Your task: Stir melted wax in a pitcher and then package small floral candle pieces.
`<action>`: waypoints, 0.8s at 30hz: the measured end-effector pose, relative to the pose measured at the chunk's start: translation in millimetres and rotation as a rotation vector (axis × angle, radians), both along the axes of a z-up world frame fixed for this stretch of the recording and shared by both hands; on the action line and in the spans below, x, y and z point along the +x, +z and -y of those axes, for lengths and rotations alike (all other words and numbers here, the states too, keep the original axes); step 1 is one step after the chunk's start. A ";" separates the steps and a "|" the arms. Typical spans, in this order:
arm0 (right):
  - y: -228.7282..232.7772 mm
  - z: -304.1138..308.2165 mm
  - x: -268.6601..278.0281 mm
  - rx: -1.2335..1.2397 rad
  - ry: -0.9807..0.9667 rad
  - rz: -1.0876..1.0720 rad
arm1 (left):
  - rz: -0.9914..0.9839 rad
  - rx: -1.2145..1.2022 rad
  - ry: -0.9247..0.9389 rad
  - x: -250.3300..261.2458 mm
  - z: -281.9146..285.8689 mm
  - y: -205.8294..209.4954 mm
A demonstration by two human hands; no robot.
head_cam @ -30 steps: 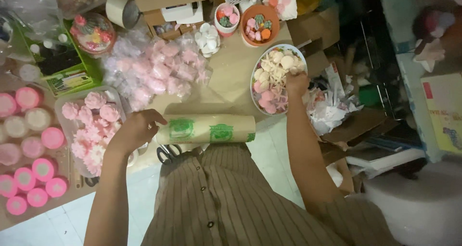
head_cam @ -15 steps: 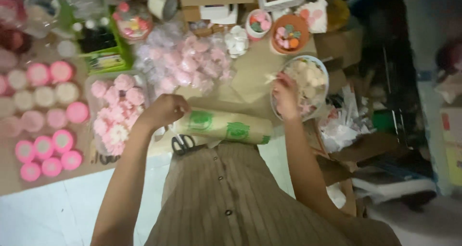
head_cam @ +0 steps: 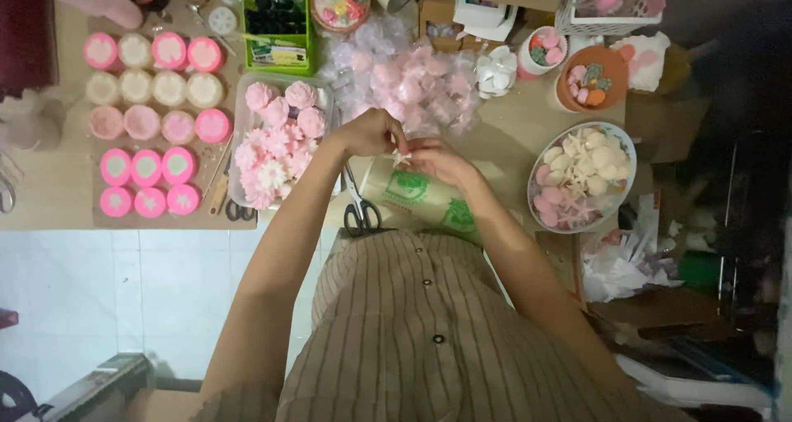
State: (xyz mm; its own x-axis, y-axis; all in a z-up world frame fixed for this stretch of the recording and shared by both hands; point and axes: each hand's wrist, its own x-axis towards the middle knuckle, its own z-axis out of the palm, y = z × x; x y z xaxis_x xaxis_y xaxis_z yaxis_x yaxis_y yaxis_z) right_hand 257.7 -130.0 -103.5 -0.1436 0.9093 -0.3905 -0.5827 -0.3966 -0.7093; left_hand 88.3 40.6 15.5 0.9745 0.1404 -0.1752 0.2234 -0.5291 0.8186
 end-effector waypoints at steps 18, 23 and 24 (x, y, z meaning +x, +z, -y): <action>-16.7 22.8 13.8 -0.067 0.081 -0.066 | -0.096 -0.059 0.031 11.8 -5.2 8.9; 27.8 27.7 -8.7 0.000 0.070 0.193 | 0.026 -0.147 0.012 12.3 -11.8 -46.2; 30.8 27.5 -13.4 -0.001 0.068 0.194 | 0.027 -0.148 0.011 9.7 -8.6 -59.1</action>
State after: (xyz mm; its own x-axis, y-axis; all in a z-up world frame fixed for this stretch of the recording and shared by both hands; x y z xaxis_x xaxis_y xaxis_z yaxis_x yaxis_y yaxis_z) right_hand 244.3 -157.5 -72.7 -0.1269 0.8996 -0.4178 -0.4069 -0.4314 -0.8052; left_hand 98.0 49.2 -43.6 0.9776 0.1256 -0.1688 0.2057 -0.4000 0.8931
